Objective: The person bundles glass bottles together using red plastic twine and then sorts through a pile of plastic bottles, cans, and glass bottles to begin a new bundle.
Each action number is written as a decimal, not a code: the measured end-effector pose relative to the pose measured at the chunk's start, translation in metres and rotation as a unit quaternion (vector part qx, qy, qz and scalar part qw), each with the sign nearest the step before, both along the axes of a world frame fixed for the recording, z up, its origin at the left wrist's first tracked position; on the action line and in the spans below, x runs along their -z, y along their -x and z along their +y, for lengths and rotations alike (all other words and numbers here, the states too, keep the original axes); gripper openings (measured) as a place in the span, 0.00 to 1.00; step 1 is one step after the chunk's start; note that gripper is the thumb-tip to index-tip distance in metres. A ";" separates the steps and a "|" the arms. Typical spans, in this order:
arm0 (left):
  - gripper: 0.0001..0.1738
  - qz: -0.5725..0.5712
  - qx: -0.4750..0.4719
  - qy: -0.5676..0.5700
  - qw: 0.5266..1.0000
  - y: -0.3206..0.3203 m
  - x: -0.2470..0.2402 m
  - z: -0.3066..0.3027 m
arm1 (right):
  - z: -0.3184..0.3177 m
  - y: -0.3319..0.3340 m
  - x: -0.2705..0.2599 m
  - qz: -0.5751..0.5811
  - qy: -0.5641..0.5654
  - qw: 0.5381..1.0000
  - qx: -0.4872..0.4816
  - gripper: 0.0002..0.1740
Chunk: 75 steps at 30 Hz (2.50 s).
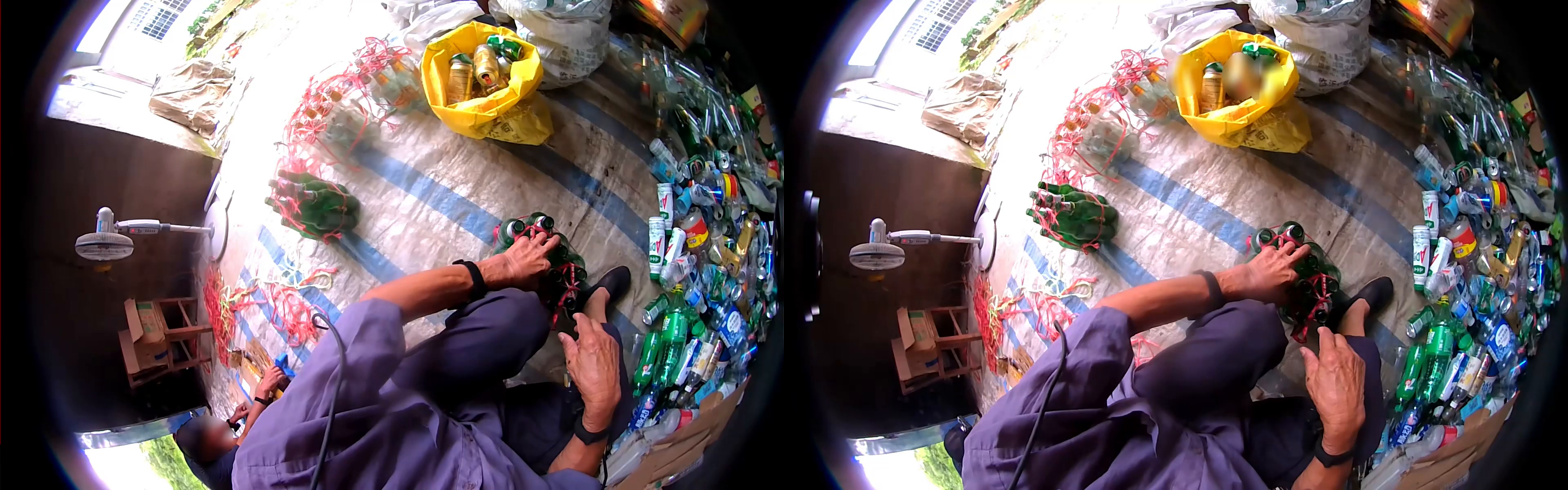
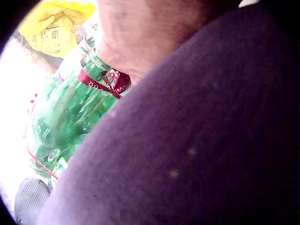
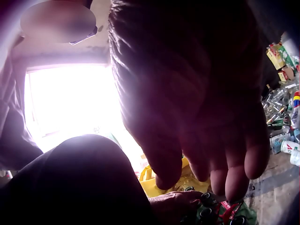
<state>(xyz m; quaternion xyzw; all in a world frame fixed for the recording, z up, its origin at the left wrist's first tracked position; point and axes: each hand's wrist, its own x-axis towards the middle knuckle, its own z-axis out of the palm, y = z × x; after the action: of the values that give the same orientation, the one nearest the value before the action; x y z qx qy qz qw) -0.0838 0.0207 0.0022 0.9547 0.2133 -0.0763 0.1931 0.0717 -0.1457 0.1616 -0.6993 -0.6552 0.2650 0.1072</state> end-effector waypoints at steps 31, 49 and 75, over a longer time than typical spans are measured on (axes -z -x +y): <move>0.10 -0.367 0.186 0.206 0.888 0.014 -0.258 -0.131 | 0.054 0.030 0.078 -0.011 0.027 0.999 -0.014 0.45; 0.09 -0.261 0.022 0.334 0.906 0.100 -0.158 -0.073 | 0.119 0.069 0.121 -0.146 0.148 0.978 -0.034 0.62; 0.12 -0.403 -0.139 0.352 0.833 0.109 -0.187 -0.015 | 0.127 0.111 0.126 -0.209 0.162 0.964 -0.008 0.45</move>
<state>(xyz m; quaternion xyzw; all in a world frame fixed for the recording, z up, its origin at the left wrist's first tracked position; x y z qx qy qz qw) -0.1928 0.0057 0.1889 0.7282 0.2060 0.2735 0.5937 -0.0389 -0.0192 0.0360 -0.7422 -0.6168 0.2157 -0.1489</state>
